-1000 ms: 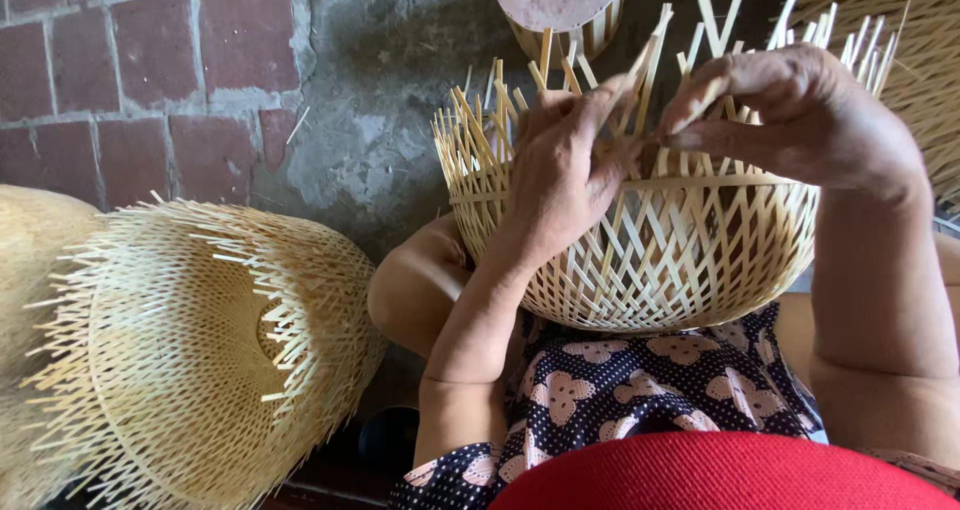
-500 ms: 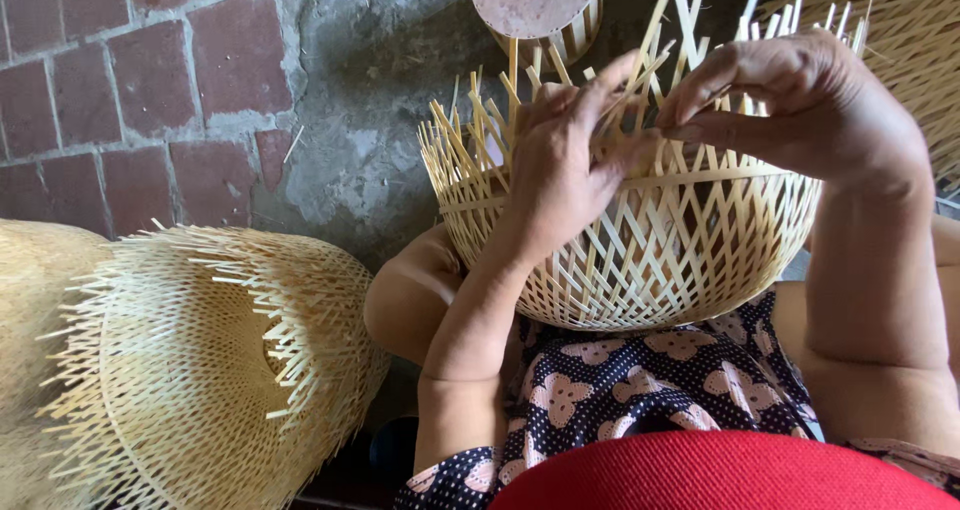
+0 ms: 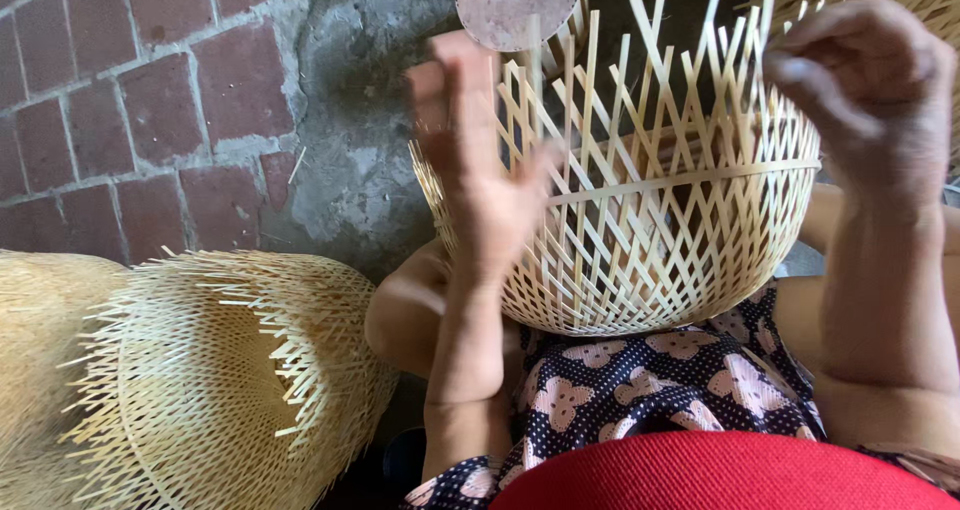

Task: The person is weaving a bamboo basket by hand, interlacing thin strips around the circular body of the basket and tucking them in to secure the structure.

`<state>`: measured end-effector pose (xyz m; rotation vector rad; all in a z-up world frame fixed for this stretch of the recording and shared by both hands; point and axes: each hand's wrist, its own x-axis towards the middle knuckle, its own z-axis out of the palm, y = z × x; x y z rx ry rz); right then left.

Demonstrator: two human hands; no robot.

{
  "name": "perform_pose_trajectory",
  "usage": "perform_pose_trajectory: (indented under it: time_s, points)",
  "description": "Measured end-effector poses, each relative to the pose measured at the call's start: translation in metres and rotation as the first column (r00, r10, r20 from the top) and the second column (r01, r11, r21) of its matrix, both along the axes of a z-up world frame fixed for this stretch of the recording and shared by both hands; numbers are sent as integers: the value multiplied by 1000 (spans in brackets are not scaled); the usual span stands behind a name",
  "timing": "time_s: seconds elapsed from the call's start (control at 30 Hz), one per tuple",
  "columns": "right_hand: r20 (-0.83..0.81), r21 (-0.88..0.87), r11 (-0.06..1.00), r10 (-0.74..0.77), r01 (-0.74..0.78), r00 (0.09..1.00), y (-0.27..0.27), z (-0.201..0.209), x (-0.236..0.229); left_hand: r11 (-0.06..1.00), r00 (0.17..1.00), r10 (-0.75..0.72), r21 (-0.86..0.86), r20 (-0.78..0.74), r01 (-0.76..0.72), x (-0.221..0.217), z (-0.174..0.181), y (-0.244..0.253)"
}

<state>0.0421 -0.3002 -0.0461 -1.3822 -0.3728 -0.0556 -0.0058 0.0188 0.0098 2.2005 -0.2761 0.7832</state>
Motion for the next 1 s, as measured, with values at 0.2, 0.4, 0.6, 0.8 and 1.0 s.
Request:
perform_pose_trajectory:
  time_s: [0.2, 0.4, 0.6, 0.8, 1.0]
  points:
    - [-68, -135, 928, -358, 347, 931, -32, -78, -22, 827, 901, 243, -409, -358, -386, -35, -76, 107]
    - [-159, -262, 883, -438, 389, 885, -12, -85, -32, 823, 623, 552, 245, -554, -512, -18, -209, 189]
    - [-292, 21, 978, -193, 208, 937, 4, -87, -37, 757, 401, 220, -104, -889, -645, -40, -249, 161]
    - [-374, 396, 908, 26, 135, 927, 11, -112, -21, 741, 417, 124, -196, -900, -642, -40, -226, 164]
    - [-489, 620, 768, 216, 162, 845, -2, -124, -31, 714, 457, 166, -213, -874, -667, -53, -223, 157]
